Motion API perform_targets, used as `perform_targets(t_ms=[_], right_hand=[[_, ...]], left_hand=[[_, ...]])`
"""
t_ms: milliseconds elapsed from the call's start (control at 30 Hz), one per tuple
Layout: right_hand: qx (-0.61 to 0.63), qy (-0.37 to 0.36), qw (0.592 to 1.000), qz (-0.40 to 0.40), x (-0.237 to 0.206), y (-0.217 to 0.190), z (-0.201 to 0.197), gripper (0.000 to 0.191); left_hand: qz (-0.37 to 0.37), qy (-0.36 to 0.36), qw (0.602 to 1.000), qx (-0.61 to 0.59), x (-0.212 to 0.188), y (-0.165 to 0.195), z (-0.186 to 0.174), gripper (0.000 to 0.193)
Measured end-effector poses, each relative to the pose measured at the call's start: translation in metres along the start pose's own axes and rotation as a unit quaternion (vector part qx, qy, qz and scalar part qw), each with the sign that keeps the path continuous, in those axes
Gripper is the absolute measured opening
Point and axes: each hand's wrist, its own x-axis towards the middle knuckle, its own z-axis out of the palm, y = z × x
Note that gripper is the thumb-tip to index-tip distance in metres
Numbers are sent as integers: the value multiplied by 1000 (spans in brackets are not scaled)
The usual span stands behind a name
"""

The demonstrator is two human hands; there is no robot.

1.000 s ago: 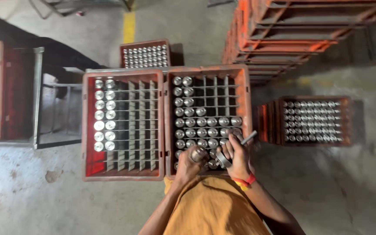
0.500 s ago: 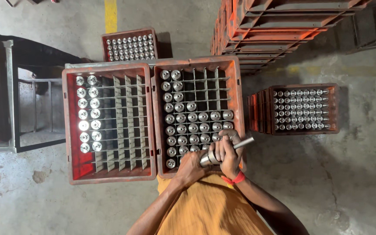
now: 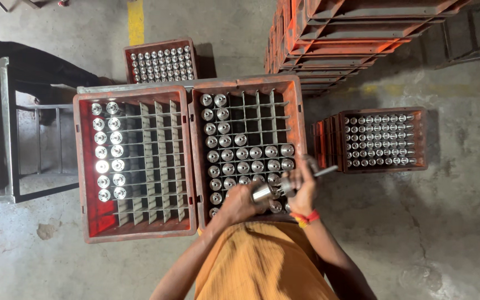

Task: The person stands over two divided plastic crates on the factory floor and moves machined metal dome-shaped parts one at a time from the left crate into the right crate, holding a metal rod in one hand while transferring with the other. The right crate gradually fills with parts as the left crate empties.

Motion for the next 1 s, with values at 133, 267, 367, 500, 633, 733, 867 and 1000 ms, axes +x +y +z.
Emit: perform_targets(t_ms=[133,267,367,500,633,733,867,1000], right_hand=[[52,20,998,-30,19,-20,-29,15],[44,36,998,-18,13,-19,-43,15],[50,39,998,10,8,-8,-47,14],[13,53,998,38,4,6,-57,13],[-16,108,990,88,2,13,-72,13],[-17,127,986,110,1,9,-84,13],[-29,38,996,73,-4,-3,-97,14],[-38,21,996,77,-1,-4,-90,16]], left_hand=[[-49,106,988,104,45,-24,-15,66],[98,229,939,237,83,-49,-17,63],[179,236,931,211,91,-60,-13,58],[191,293,923,160,62,-61,-8,54],[153,367,911,111,2,-65,-28,32],[75,460,862,201,-46,-88,-67,36],[-169,524,769,324,-108,-149,-124,56],[-318,468,738,367,-141,-200,-144,60]])
